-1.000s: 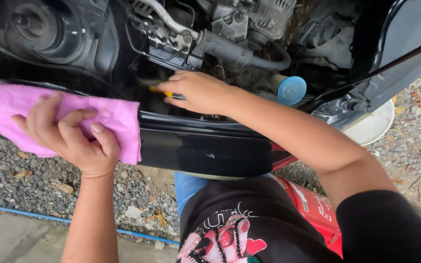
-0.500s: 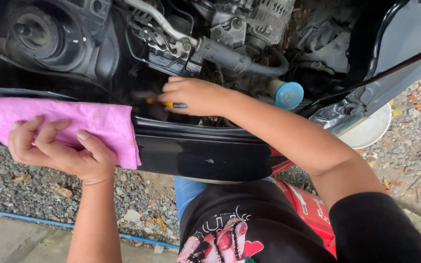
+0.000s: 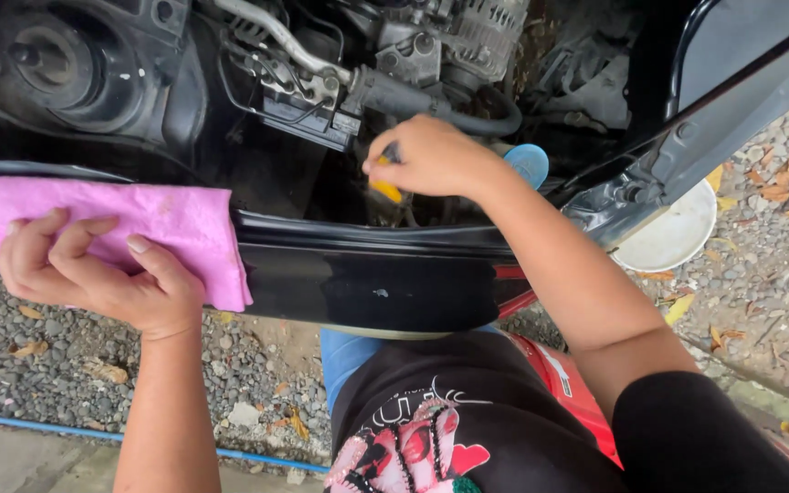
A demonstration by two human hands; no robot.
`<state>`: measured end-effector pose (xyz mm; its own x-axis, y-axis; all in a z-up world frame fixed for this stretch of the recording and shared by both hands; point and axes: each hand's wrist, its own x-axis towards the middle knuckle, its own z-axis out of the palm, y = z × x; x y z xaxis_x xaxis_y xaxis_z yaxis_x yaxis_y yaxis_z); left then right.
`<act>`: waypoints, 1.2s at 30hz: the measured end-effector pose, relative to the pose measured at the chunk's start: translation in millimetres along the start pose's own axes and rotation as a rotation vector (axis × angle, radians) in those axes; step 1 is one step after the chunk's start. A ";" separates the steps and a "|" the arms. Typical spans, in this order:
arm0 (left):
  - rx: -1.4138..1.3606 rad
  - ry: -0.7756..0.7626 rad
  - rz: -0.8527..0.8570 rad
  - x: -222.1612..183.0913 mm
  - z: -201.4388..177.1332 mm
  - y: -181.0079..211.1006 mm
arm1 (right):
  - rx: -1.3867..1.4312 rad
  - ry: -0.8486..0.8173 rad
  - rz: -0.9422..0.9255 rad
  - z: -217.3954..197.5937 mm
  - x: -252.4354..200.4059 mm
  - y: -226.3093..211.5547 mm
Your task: Cleaning a car engine bay using a brush and a cloth
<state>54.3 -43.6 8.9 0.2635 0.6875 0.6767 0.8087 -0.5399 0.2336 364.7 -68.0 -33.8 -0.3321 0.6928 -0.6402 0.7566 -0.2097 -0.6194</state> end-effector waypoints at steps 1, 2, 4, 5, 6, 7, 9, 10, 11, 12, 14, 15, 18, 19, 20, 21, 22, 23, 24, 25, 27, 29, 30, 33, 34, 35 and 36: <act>-0.006 0.008 0.001 -0.4 0.0 -0.7 | 0.212 0.117 0.103 -2.3 -10.2 -1.7; -0.013 0.016 0.001 -0.9 -0.1 -1.0 | 0.423 0.234 0.208 -4.6 -20.7 -3.2; -0.016 0.022 0.014 0.3 -1.6 0.9 | 0.607 0.333 0.046 11.5 -23.1 6.7; -0.015 0.025 0.020 1.1 -1.8 2.3 | 0.785 0.421 -0.121 18.7 -24.9 11.9; -0.022 0.028 0.023 1.4 -0.4 2.0 | 0.783 0.430 -0.120 23.4 -28.7 13.4; -0.013 0.033 0.019 0.6 -0.7 1.7 | 0.767 0.402 -0.110 29.2 -32.3 14.3; -0.003 0.043 0.017 0.0 -1.1 0.4 | 0.747 0.375 -0.106 33.7 -42.9 3.0; -0.008 0.044 0.019 0.3 -0.9 -0.3 | 0.612 0.405 0.015 32.4 -50.1 -8.8; -0.014 0.042 0.021 -0.6 -1.3 -0.6 | 0.477 0.431 0.137 32.3 -58.1 -20.4; -0.013 0.045 0.021 -0.3 -2.2 -1.7 | 0.474 0.432 0.135 41.4 -51.8 -21.8; -0.038 0.047 0.030 0.0 -1.4 -2.3 | 0.462 0.630 -0.140 59.4 -40.9 -22.7; -0.038 0.050 0.030 -0.5 -1.7 -2.7 | 0.460 0.632 -0.142 63.7 -31.3 -26.9; -0.022 0.044 0.032 -1.1 -2.6 -3.7 | 0.421 0.813 -0.359 75.8 -5.1 -33.4; -0.024 0.051 0.042 -0.9 -2.5 -4.3 | 0.359 0.855 -0.312 79.0 2.4 -31.3; -0.026 0.058 0.052 -0.4 -2.3 -5.1 | 0.297 0.897 -0.264 81.9 10.0 -29.4; -0.027 0.063 0.054 -0.2 -2.1 -4.7 | 0.295 0.901 -0.267 83.8 7.7 -26.5; -0.037 0.062 0.047 0.1 -1.7 -4.7 | 0.123 0.977 -0.116 85.6 5.7 -23.7; -0.046 0.060 0.036 -1.1 -1.9 -4.2 | -0.052 1.041 0.036 88.5 3.2 -20.5; -0.045 0.063 0.035 0.2 -0.8 -4.5 | -0.054 1.042 0.033 86.1 -0.3 -15.5; -0.046 0.065 0.035 -0.1 -1.1 -4.3 | -0.060 1.041 0.089 85.6 -5.0 -10.7; -0.046 0.070 0.032 -1.6 -1.4 -4.4 | -0.069 1.039 0.141 86.7 -11.3 -3.6; -0.065 0.067 0.016 -2.2 -1.0 -4.7 | 0.148 1.125 -0.030 88.8 -14.7 0.8; -0.064 0.070 0.016 -2.0 -1.3 -5.0 | 0.146 1.126 -0.034 81.6 -17.4 -2.1; -0.070 0.080 0.024 -2.1 -0.1 -4.7 | 0.605 0.773 -0.143 70.9 -20.4 -1.5; -0.074 0.077 0.012 -2.7 0.6 -4.9 | 0.389 0.856 -0.011 73.0 -15.6 3.9; -0.075 0.071 0.000 -3.8 0.3 -5.6 | 0.171 0.927 0.121 76.1 -10.5 8.7; -0.074 0.073 0.003 -2.6 0.6 -6.1 | 0.173 0.929 0.119 75.4 -11.0 9.2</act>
<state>49.0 -41.8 5.3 0.2247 0.6505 0.7255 0.7664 -0.5778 0.2806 332.8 -129.6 -66.7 0.3788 0.9160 -0.1322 0.6379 -0.3619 -0.6798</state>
